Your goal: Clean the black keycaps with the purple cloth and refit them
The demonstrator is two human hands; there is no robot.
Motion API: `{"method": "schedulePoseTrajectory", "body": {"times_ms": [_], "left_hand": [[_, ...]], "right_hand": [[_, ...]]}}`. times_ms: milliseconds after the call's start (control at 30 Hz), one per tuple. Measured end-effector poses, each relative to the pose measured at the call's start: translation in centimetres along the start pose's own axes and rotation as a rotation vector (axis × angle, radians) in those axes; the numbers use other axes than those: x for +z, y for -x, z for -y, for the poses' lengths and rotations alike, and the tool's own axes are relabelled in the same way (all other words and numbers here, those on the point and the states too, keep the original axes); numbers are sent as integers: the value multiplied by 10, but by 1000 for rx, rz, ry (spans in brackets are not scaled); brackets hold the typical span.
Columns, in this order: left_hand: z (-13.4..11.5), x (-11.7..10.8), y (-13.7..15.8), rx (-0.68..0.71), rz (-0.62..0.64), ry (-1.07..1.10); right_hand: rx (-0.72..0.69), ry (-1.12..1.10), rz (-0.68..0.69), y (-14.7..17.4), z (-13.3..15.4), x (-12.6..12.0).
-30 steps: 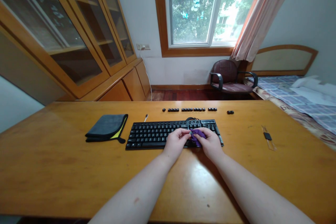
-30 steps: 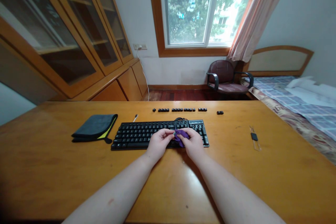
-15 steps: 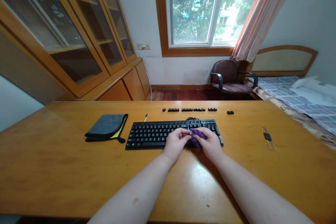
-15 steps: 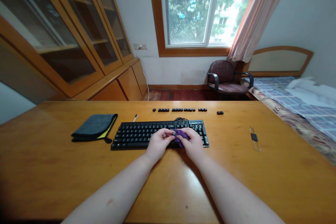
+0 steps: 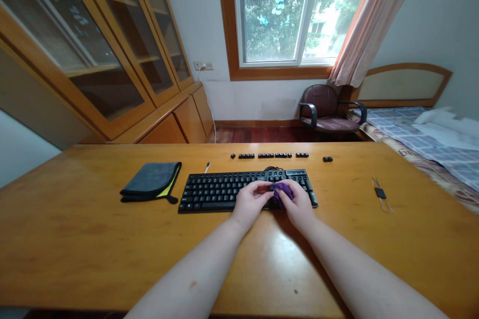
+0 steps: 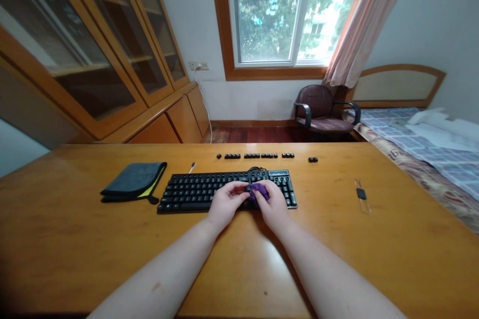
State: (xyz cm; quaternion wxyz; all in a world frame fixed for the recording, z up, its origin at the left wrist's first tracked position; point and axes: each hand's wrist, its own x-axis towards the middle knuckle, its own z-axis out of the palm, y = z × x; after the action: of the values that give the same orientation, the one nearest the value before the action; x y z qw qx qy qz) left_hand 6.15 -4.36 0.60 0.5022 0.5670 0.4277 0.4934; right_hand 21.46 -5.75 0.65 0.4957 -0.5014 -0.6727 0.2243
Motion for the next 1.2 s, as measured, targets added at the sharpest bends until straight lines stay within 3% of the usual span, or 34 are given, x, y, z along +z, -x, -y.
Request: {"method": "schedulePoseTrajectory", "body": {"times_ms": [133,300,533,733,900,1200], "left_hand": [[-3,-3,-1,89,-10,-102],[4,-1,-4,40,-41,43],[1,0,-2,-25,21,55],[-1,-3,-2,108,2,-75],[6,-2,-4,12,-5,73],[-2,0,-3,-67,55,141]], "right_hand": [[-12,-29,-10,0,-1,1],[-23,-22,-3,1,1,2],[-45,-17,1,2,0,1],[-31,-22,-37,1,-3,1],[-26,-25,-26,0,-6,1],[-38,-65,8,0,0,-1]]}}
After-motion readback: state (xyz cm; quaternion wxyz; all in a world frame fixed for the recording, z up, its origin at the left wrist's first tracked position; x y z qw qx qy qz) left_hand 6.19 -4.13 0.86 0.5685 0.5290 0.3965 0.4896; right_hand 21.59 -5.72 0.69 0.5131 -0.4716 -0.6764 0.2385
